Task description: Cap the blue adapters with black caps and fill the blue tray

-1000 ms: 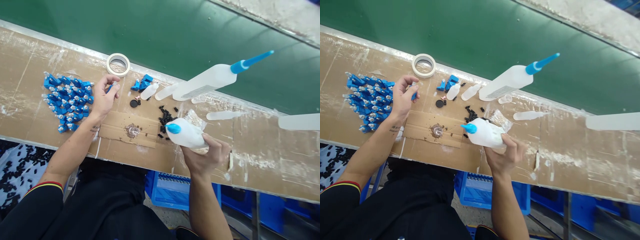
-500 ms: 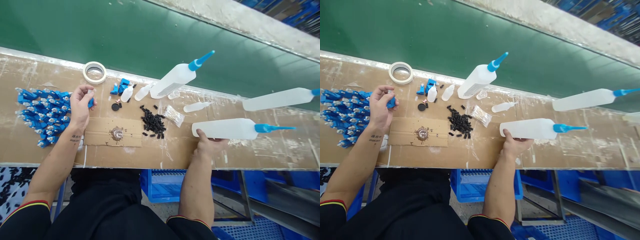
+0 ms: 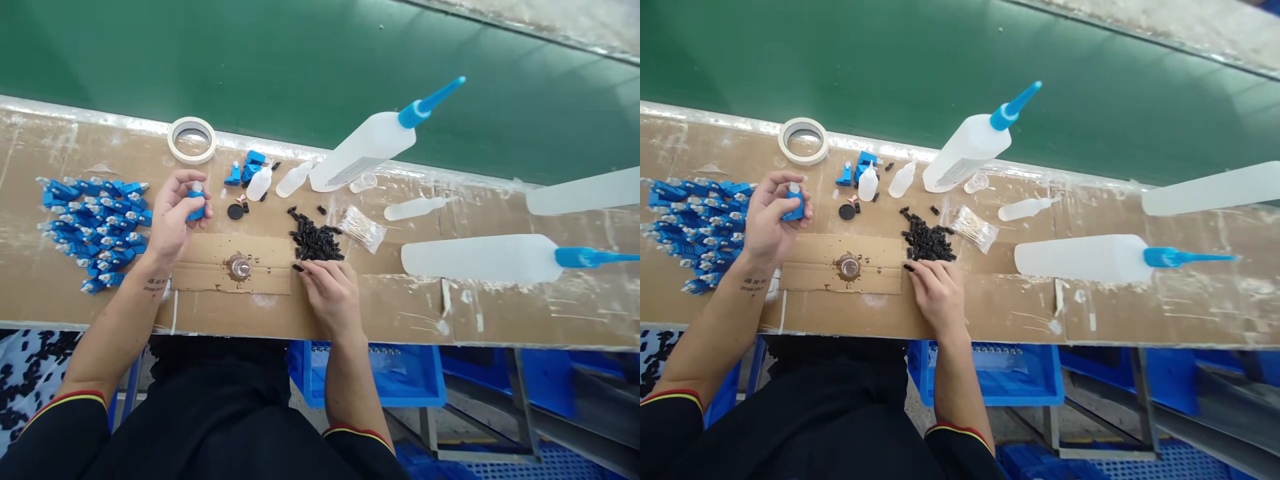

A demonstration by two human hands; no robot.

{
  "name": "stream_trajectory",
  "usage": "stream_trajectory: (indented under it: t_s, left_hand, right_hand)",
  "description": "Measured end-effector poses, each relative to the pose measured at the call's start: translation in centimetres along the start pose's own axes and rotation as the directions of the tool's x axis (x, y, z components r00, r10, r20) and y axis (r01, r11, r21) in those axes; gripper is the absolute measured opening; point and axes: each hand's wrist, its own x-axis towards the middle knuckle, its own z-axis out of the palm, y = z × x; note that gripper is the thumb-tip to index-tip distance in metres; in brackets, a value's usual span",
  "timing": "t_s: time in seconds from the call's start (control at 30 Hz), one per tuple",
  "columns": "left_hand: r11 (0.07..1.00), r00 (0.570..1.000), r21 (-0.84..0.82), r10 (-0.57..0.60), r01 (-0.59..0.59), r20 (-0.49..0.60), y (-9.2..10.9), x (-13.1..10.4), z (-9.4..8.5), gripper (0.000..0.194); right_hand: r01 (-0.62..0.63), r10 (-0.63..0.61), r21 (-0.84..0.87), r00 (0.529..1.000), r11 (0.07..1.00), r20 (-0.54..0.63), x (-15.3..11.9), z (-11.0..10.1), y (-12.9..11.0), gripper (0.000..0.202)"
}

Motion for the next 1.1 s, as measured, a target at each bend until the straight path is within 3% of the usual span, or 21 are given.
stream_trajectory:
  t_s: [0.13, 0.23, 0.3, 0.4, 0.5, 0.63, 0.8, 0.93, 1.03, 1.1]
  left_hand:
    - [1.0, 0.993, 0.004, -0.007, 0.007, 0.115, -0.1, -0.4, -0.2, 0.03]
    - [0.994, 0.973, 0.074, 0.065, -0.084, 0.222, 0.2, -1.4, 0.1, 0.029]
    - [0.961, 0.946, 0.197, 0.128, -0.192, 0.296, 0.6, -2.4, 0.7, 0.026]
    - [0.864, 0.904, 0.378, 0.178, -0.333, 0.388, 1.1, -3.9, 1.5, 0.021]
    - [0.808, 0.858, 0.398, 0.237, -0.434, 0.455, 1.0, -4.6, 1.9, 0.023]
    - [0.777, 0.818, 0.359, 0.327, -0.518, 0.473, 0.5, -4.2, 1.6, 0.019]
    - [0.756, 0.799, 0.358, 0.349, -0.549, 0.489, 0.5, -3.8, 1.4, 0.011]
    - [0.774, 0.792, 0.326, 0.341, -0.542, 0.507, 0.8, -4.0, 1.5, 0.008]
    - [0.808, 0.804, 0.316, 0.293, -0.498, 0.518, 1.0, -4.2, 1.6, 0.011]
    - [0.863, 0.857, 0.318, 0.218, -0.393, 0.467, 1.1, -4.2, 1.7, 0.013]
  right_hand:
    - [0.017, -0.025, 0.077, 0.994, 0.997, 0.109, 1.3, 0.0, 0.5, 0.016]
    - [-0.09, 0.085, 0.306, 0.996, 0.948, 0.029, 2.3, -0.9, -0.4, 0.012]
    - [-0.151, 0.206, 0.55, 0.978, 0.821, -0.039, 3.9, -1.6, -1.9, 0.011]
    - [-0.187, 0.276, 0.817, 0.961, 0.545, 0.036, 7.2, -1.9, -4.7, 0.016]
    - [-0.273, 0.221, 0.909, 0.953, 0.315, 0.209, 9.8, -0.9, -6.7, 0.019]
    - [-0.383, 0.24, 0.907, 0.91, 0.176, 0.338, 10.3, 0.5, -7.7, 0.023]
    - [-0.473, 0.239, 0.875, 0.866, 0.1, 0.44, 9.7, 0.5, -8.0, 0.027]
    - [-0.469, 0.196, 0.879, 0.873, 0.086, 0.446, 10.0, 0.1, -8.1, 0.027]
    - [-0.403, 0.17, 0.897, 0.911, 0.18, 0.375, 9.8, -0.3, -7.8, 0.023]
    - [-0.309, 0.181, 0.877, 0.949, 0.369, 0.259, 9.1, -0.6, -7.3, 0.016]
